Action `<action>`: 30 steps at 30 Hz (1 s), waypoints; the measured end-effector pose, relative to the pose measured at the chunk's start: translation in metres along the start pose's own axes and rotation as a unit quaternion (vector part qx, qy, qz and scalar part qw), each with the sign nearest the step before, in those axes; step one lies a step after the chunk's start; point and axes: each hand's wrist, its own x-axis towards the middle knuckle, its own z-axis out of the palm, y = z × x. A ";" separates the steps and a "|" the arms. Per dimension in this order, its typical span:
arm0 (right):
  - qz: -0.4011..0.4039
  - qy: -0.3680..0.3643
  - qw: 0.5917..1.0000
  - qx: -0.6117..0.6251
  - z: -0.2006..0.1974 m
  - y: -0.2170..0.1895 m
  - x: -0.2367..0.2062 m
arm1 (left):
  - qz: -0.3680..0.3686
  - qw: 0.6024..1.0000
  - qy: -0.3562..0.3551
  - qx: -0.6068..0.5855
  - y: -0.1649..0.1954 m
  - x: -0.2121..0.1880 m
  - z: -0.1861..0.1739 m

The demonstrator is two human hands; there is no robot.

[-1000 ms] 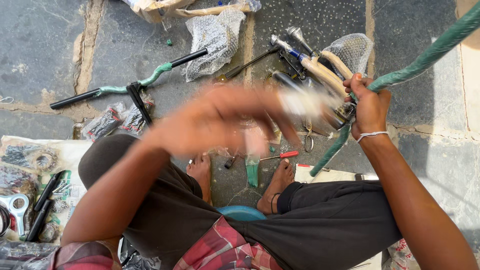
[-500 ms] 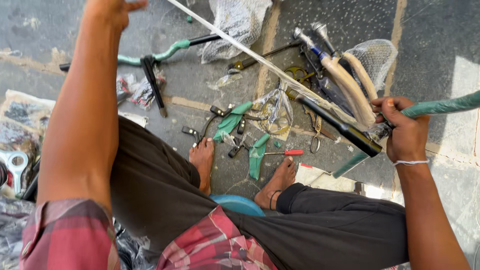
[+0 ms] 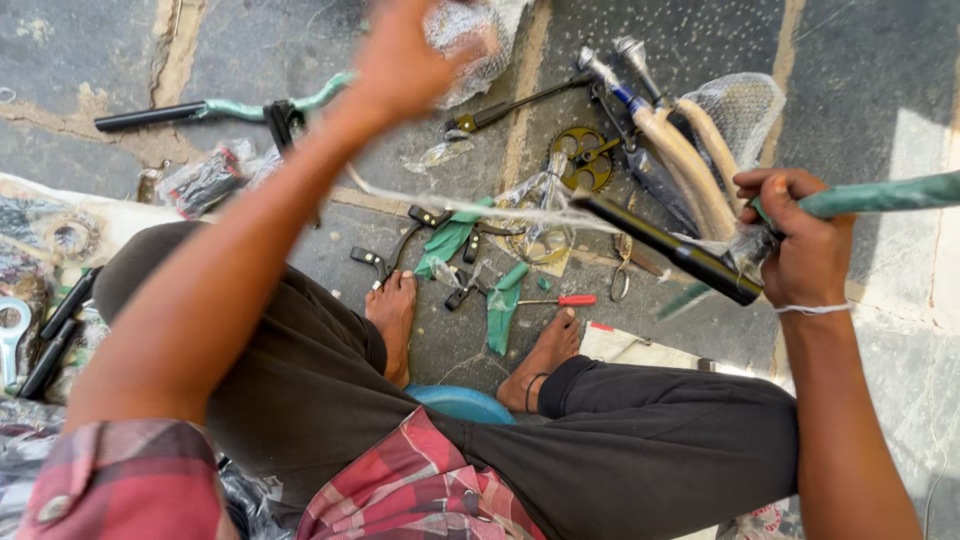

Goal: The person sits on the ground and assembles a bicycle handlebar. They wrap green tape around the handlebar, attach brake levers using a screwdriver, and install handlebar grips. The person uses a knife to trim the tape and a screwdriver to tighten the levers.

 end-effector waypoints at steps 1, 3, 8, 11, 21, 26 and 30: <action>0.006 0.019 1.000 0.015 0.003 -0.003 0.003 | 0.030 0.998 -0.023 -0.055 0.016 -0.007 0.016; 0.015 0.048 0.997 0.053 0.004 -0.010 0.009 | 0.066 0.976 -0.139 -0.154 0.045 -0.027 0.041; 0.032 0.087 0.981 0.172 0.008 -0.016 0.021 | 0.050 0.938 -0.329 -0.099 0.081 -0.057 0.086; 0.078 0.100 0.958 0.257 0.019 -0.015 0.023 | 0.093 0.934 -0.321 -0.130 0.092 -0.065 0.107; 0.118 0.164 0.968 0.151 0.041 -0.020 0.028 | 0.207 0.932 -0.265 -0.137 0.152 -0.095 0.095; 0.080 0.149 0.986 0.002 0.017 0.008 0.028 | 0.311 0.913 -0.077 -0.253 0.157 -0.061 0.056; 0.001 0.107 0.994 0.000 0.005 0.022 0.026 | 0.095 0.966 -0.226 -0.081 0.113 0.023 -0.039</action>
